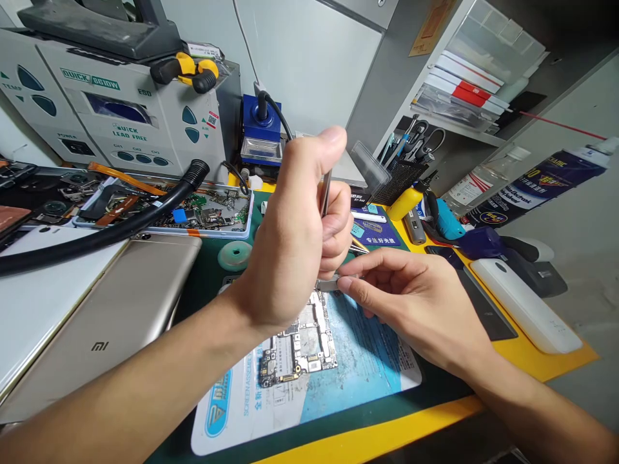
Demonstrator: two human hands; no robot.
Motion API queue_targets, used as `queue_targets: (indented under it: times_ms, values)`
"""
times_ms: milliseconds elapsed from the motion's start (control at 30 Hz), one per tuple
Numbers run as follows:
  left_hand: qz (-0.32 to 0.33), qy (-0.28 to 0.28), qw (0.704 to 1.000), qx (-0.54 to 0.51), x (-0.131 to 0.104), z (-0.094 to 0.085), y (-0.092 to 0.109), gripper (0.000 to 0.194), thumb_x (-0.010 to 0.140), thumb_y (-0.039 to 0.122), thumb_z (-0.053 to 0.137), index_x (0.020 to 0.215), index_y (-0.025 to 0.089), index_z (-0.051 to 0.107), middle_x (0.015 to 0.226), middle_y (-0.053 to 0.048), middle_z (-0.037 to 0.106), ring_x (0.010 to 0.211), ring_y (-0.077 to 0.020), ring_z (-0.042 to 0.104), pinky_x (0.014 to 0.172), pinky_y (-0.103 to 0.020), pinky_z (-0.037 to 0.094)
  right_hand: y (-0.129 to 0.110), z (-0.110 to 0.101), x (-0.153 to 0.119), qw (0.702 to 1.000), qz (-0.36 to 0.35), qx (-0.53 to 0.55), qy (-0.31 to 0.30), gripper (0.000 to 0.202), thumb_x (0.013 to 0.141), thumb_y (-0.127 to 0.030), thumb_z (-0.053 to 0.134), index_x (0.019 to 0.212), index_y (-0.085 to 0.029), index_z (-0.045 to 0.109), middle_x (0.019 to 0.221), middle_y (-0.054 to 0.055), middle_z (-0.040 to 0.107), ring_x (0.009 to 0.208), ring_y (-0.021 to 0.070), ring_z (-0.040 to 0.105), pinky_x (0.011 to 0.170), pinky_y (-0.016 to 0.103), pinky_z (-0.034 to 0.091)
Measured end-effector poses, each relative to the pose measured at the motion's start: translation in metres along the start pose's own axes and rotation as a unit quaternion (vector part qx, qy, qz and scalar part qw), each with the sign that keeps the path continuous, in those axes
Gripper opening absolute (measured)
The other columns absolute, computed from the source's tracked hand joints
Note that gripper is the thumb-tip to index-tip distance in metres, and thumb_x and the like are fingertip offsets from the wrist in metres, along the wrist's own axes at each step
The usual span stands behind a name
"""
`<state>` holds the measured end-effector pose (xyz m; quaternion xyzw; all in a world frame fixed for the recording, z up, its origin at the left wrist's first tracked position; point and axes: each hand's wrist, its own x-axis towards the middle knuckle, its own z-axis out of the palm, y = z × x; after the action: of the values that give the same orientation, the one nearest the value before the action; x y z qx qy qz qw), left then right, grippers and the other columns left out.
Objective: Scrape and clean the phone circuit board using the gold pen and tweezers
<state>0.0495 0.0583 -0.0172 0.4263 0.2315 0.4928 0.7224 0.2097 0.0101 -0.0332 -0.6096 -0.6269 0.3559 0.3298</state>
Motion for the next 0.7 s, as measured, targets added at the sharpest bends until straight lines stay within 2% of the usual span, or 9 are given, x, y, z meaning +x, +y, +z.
queue_targets:
  times_ms: [700]
  values:
    - [0.000, 0.013, 1.000, 0.005, 0.0013, 0.0009, -0.0005, 0.061, 0.103, 0.055, 0.033, 0.051, 0.024, 0.023, 0.044, 0.005, 0.018, 0.039, -0.0083, 0.015, 0.038, -0.026, 0.012, 0.0009, 0.0003, -0.0001, 1.000, -0.016, -0.005, 0.008, 0.013, 0.084, -0.027, 0.079, 0.086, -0.014, 0.082, 0.064, 0.004, 0.071, 0.049, 0.0107, 0.054, 0.046, 0.024, 0.040]
